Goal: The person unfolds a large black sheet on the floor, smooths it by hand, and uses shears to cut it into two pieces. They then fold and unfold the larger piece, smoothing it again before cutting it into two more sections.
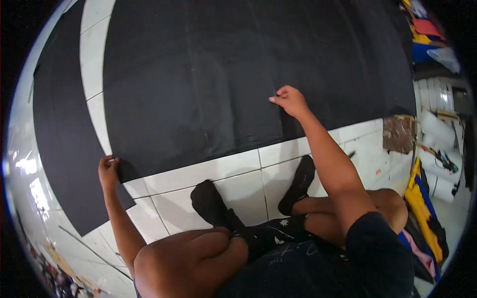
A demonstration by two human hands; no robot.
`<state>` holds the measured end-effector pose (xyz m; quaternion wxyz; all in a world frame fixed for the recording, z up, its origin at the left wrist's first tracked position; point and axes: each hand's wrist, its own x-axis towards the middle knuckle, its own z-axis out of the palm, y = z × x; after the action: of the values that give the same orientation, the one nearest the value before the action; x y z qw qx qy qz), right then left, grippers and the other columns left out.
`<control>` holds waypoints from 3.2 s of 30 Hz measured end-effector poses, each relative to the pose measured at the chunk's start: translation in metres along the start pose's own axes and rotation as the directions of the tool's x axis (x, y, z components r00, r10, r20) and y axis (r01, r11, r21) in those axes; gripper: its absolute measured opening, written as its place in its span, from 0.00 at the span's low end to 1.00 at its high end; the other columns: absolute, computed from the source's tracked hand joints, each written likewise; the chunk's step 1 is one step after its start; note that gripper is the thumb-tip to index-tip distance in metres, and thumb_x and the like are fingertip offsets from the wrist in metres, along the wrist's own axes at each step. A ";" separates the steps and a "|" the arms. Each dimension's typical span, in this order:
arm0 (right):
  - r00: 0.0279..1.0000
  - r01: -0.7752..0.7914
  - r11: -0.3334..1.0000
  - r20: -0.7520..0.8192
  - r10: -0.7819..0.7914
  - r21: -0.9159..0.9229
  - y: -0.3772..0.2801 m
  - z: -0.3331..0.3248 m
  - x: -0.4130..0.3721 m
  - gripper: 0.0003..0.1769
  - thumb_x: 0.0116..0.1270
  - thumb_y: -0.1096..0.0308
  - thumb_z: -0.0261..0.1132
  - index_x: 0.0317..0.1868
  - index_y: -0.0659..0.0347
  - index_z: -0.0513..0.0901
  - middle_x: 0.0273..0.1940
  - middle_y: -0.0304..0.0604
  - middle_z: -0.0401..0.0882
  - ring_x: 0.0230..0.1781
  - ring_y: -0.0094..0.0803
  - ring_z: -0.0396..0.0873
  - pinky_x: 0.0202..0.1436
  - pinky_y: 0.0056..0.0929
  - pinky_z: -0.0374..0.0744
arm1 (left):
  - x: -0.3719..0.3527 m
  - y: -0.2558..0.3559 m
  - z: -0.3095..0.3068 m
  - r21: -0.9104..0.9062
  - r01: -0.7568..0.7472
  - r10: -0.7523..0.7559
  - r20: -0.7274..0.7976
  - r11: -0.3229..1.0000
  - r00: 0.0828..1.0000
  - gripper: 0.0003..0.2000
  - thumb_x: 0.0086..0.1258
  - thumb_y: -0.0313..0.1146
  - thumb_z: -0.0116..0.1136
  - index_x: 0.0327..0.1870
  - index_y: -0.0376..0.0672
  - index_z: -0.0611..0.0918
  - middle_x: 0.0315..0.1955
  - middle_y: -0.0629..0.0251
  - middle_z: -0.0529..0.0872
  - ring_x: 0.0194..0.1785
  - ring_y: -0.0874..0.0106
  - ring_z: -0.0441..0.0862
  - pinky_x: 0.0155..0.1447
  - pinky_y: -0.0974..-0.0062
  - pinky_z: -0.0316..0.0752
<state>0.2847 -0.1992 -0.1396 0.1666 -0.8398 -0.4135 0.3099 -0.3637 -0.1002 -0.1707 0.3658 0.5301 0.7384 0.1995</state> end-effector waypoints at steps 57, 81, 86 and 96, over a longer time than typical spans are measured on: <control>0.979 0.006 0.982 -0.202 0.034 0.190 -0.016 0.015 0.035 0.14 0.64 0.66 0.73 0.44 0.63 0.80 0.33 0.39 0.81 0.33 0.29 0.79 0.39 0.31 0.77 | -0.095 0.010 0.006 -0.005 -0.109 0.109 0.012 0.994 0.994 0.38 0.56 0.18 0.70 0.72 0.32 0.69 0.39 0.59 0.74 0.33 0.72 0.76 0.41 0.76 0.77; 0.968 0.001 0.943 -0.237 0.082 0.332 -0.022 0.020 0.027 0.08 0.66 0.70 0.70 0.39 0.62 0.80 0.29 0.32 0.76 0.29 0.21 0.72 0.36 0.23 0.73 | -0.098 0.022 0.014 0.025 -0.048 0.050 -0.109 0.999 0.993 0.31 0.63 0.25 0.67 0.70 0.37 0.74 0.37 0.60 0.76 0.37 0.69 0.74 0.45 0.73 0.73; 0.964 0.009 0.960 -0.259 0.066 0.280 -0.018 0.021 0.030 0.09 0.67 0.67 0.70 0.41 0.62 0.81 0.29 0.36 0.79 0.29 0.25 0.75 0.37 0.28 0.75 | -0.095 0.011 0.017 0.043 -0.070 0.075 -0.129 0.997 0.989 0.28 0.67 0.26 0.65 0.69 0.36 0.74 0.42 0.58 0.81 0.41 0.69 0.77 0.49 0.73 0.74; 0.966 0.043 0.967 -0.259 0.025 0.253 -0.001 0.025 0.041 0.11 0.66 0.65 0.71 0.41 0.63 0.81 0.30 0.38 0.81 0.30 0.28 0.78 0.37 0.32 0.77 | -0.088 0.006 0.026 -0.383 0.010 -0.093 -0.199 0.924 0.976 0.19 0.73 0.24 0.58 0.63 0.29 0.77 0.53 0.51 0.85 0.53 0.70 0.82 0.59 0.75 0.74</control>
<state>0.2868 -0.1651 -0.1741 0.3279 -0.8426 -0.3484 0.2472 -0.3250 -0.1821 -0.1546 0.3853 0.4052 0.7345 0.3845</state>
